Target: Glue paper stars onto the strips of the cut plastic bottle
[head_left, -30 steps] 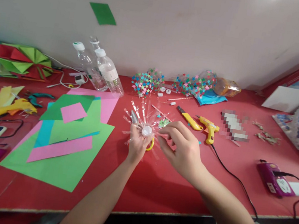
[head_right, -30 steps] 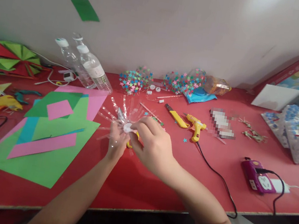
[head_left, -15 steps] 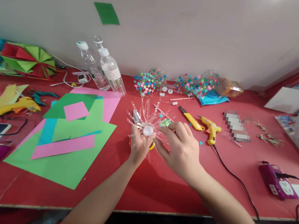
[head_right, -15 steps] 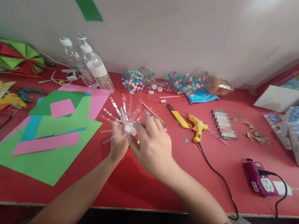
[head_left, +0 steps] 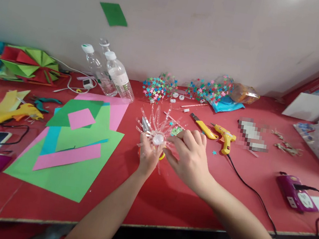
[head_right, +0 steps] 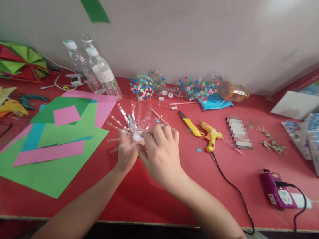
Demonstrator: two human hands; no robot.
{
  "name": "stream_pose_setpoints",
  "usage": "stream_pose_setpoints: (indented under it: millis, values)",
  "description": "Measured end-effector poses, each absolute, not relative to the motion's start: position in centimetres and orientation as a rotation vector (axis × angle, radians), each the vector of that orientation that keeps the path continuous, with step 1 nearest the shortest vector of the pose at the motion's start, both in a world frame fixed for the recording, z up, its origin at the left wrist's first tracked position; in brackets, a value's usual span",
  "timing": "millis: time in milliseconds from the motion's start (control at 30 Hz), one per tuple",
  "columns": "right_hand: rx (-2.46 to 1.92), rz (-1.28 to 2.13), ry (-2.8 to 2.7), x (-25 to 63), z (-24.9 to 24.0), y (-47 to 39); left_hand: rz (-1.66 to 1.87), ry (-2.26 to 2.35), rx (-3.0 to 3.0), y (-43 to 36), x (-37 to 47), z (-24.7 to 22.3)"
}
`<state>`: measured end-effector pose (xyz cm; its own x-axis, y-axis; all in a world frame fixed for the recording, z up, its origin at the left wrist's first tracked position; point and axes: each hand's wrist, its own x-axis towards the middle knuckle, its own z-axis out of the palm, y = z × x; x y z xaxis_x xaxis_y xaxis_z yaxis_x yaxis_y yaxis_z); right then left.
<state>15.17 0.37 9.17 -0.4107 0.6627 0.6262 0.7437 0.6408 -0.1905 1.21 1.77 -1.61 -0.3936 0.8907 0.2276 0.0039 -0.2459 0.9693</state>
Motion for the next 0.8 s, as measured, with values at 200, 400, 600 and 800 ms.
stream_pose_setpoints:
  millis: [200,400,600,800]
  values:
    - [-1.025,-0.076,-2.134,15.28,9.42,0.24,1.690,1.311,1.144,1.75,1.30,-1.57]
    - [-0.970,-0.012,-2.138,15.28,9.52,0.12,1.716,1.281,1.157,1.77,1.26,-1.45]
    - [-0.918,0.071,-2.135,15.39,9.62,0.19,1.744,1.268,1.148,1.88,1.30,-1.09]
    - [-0.855,0.028,-2.139,15.26,9.37,0.21,1.740,1.246,1.135,2.04,1.44,-1.11]
